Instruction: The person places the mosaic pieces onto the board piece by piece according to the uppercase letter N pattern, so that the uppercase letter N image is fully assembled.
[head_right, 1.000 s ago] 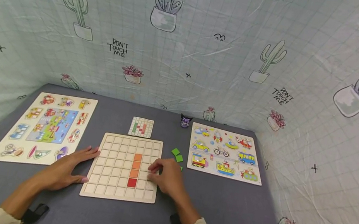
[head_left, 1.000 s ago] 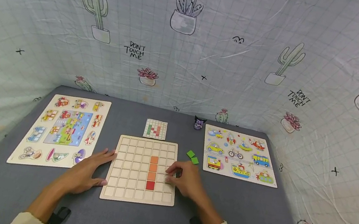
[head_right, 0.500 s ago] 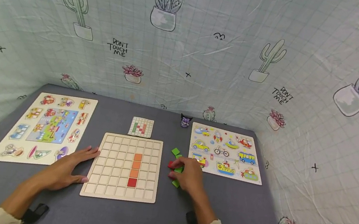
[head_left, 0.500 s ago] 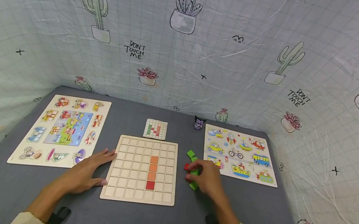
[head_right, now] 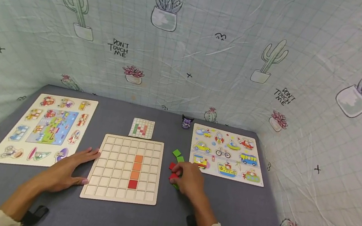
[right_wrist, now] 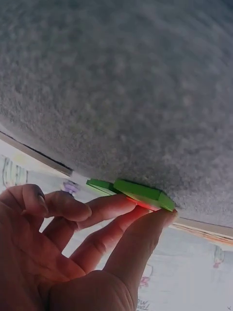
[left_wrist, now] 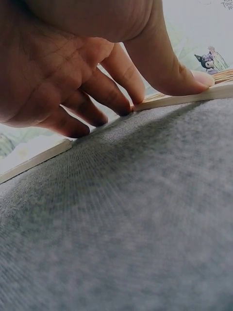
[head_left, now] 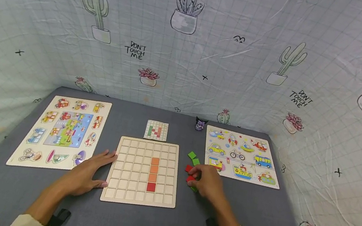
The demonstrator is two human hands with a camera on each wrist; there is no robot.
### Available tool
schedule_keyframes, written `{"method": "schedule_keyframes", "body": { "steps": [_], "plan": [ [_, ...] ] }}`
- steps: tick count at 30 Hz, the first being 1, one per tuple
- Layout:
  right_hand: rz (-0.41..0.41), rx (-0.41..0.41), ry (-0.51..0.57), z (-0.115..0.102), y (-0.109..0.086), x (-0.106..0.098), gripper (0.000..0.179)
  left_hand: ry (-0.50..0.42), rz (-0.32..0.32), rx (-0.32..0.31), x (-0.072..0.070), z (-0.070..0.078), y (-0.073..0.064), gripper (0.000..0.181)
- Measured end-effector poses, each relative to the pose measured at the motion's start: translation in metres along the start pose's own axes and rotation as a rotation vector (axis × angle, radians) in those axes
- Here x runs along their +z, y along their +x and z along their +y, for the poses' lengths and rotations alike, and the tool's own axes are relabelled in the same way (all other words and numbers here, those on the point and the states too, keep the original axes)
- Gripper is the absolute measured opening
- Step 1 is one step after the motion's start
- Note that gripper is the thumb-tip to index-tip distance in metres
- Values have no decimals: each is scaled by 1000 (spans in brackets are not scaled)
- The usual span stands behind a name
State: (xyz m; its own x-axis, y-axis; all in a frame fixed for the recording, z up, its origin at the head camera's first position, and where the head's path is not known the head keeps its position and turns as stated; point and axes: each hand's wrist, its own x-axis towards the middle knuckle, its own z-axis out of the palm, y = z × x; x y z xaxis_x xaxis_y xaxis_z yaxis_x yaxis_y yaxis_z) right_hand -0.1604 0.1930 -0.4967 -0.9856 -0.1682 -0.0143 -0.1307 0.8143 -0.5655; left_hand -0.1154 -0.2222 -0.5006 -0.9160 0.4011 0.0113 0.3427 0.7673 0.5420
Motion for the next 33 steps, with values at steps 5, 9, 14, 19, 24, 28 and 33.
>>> {"method": "schedule_keyframes", "body": {
  "steps": [5,9,14,19,24,28,33],
  "plan": [
    [-14,6,2,-3,0,1,27,2,2,-5,1,-1,0,87],
    [-2,-3,32,-5,0,2,29,-1,4,-3,1,-1,0,88],
    [32,-18,94,-12,-1,4,26,-7,2,2,1,-1,0,88],
    [36,-15,161,-22,0,11,22,-5,1,2,0,-1,0,87],
    [10,-10,221,-38,1,21,20,-8,5,3,0,-1,0,87],
    [6,-30,234,-52,3,28,20,-12,7,4,0,-1,0,87],
    [6,-33,231,-67,8,37,21,-15,6,-1,1,-2,0,87]
  ]
}}
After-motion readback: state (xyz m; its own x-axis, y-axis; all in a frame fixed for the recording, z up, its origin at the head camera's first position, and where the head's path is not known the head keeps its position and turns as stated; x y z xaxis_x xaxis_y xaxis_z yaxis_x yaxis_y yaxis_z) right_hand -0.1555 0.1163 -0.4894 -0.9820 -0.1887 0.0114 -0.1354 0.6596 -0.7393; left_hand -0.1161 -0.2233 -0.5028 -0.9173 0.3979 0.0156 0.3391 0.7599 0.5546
